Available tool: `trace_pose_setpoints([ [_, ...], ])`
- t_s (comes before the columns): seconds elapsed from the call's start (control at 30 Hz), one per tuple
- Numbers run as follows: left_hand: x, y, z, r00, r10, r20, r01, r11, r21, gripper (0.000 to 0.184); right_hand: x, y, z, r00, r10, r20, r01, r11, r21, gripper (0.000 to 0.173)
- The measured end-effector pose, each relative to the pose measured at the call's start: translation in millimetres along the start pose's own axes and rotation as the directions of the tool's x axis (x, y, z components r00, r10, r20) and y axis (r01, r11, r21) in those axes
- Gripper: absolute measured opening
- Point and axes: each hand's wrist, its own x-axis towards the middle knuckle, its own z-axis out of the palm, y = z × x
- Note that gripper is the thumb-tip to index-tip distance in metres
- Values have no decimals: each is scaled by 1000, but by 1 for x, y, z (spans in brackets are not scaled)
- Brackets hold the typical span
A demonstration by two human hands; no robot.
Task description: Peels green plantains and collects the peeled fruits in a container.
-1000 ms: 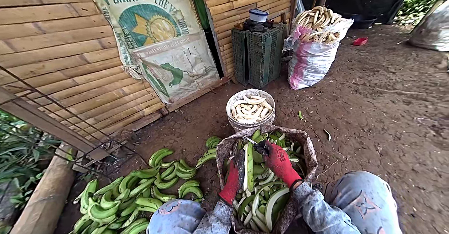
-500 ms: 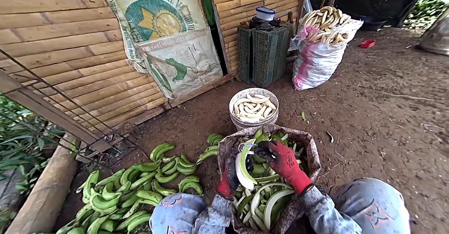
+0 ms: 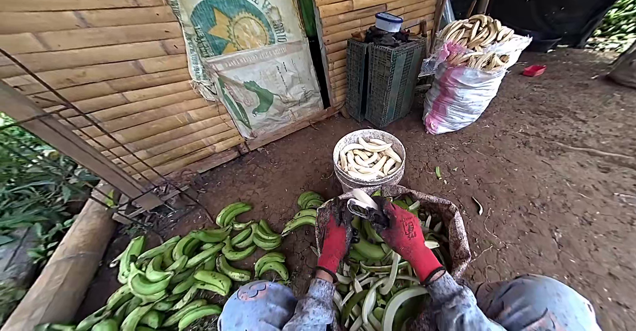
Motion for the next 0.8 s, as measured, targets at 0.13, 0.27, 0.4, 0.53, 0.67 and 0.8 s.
trace_pose_setpoints([
  [0.13, 16, -17, 30, 935, -303, 183, 153, 812, 564, 67, 77, 9, -31, 992, 95, 78, -85, 989, -124, 51],
  [0.27, 21, -33, 38, 936, -322, 139, 227, 858, 460, 76, 123, 17, -35, 997, 71, -29, -75, 989, -125, 61],
  [0.4, 11, -28, 32, 985, -175, 5, 165, 937, 309, 73, 87, 11, -45, 997, 55, 47, -55, 998, -21, 55],
  [0.53, -1, -18, 21, 988, -26, -152, 11, 995, -99, 68, 12, 16, -31, 973, 56, 222, -85, 989, 123, 41],
  [0.67, 5, -6, 7, 970, 13, -242, -149, 820, -553, 46, -30, 24, -23, 985, -85, 150, 55, 979, 198, 38],
  [0.8, -3, 3, -4, 983, 15, -182, -133, 739, -661, 42, -45, 27, -27, 941, -321, 109, 283, 920, 271, 31],
])
